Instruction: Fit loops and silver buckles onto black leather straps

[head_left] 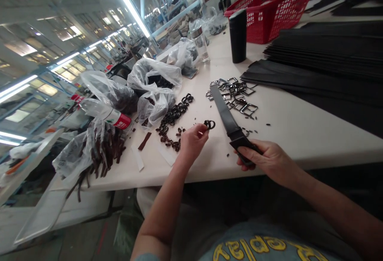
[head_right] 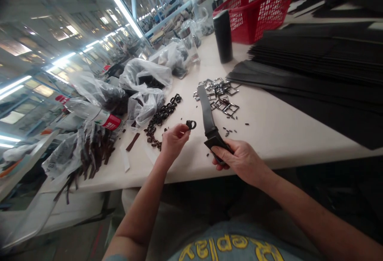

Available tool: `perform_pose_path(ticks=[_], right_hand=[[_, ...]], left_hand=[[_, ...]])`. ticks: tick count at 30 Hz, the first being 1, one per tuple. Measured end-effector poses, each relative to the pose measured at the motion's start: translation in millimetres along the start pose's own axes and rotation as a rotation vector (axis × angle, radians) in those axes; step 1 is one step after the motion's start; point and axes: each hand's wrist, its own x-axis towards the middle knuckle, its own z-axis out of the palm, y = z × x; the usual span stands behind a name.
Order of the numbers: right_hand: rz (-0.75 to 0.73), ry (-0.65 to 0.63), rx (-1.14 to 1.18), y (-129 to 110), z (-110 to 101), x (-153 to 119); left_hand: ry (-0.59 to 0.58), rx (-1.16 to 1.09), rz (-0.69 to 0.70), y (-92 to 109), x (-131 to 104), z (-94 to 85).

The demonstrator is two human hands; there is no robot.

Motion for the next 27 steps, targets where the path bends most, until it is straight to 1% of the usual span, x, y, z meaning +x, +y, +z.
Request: perform_pose_path(ticks=[2,4,7,9,11,14,17,19,21,22,27], right_hand=[[-0.005,0.01,0.008,1,0,0],[-0.006,0.025,0.015,2,1,1],[-0.011,0.064,0.028,1,2,1],[-0.002,0.089,0.039,-1,4,2],[0.007,0.103,0.035,-3,6,4],[0.015,0.122,-0.007,-4,9,7],[0.023,0.131,-0.027,-3,9,8],[0.014,0.122,-0.02,-2,9,9],[0.002,0.104,-0.021,-2,8,8],[-0.001,0.095,-0.027,-2,8,8],[-0.018,0.08,-0.038,-5,8,7]], left_hand=[[-0.011,0.074,0.062,8,-6,-0.5],[-0.028,0.067,0.119,16,-12,-0.4],[-0.05,-0.019,0.195,28,-22,0.5],[-0.059,-0.134,0.214,33,-27,1.1],[-0.075,-0.288,0.191,36,-31,1.9],[-0.106,-0.533,0.117,35,-34,4.9],[-0.08,-0.754,0.014,30,-34,10.5],[-0.048,-0.851,-0.064,26,-33,14.8],[-0.049,-0.903,-0.114,24,-31,18.8],[-0.062,-0.915,-0.117,24,-31,20.5],[-0.141,-0.883,-0.016,31,-30,23.7]])
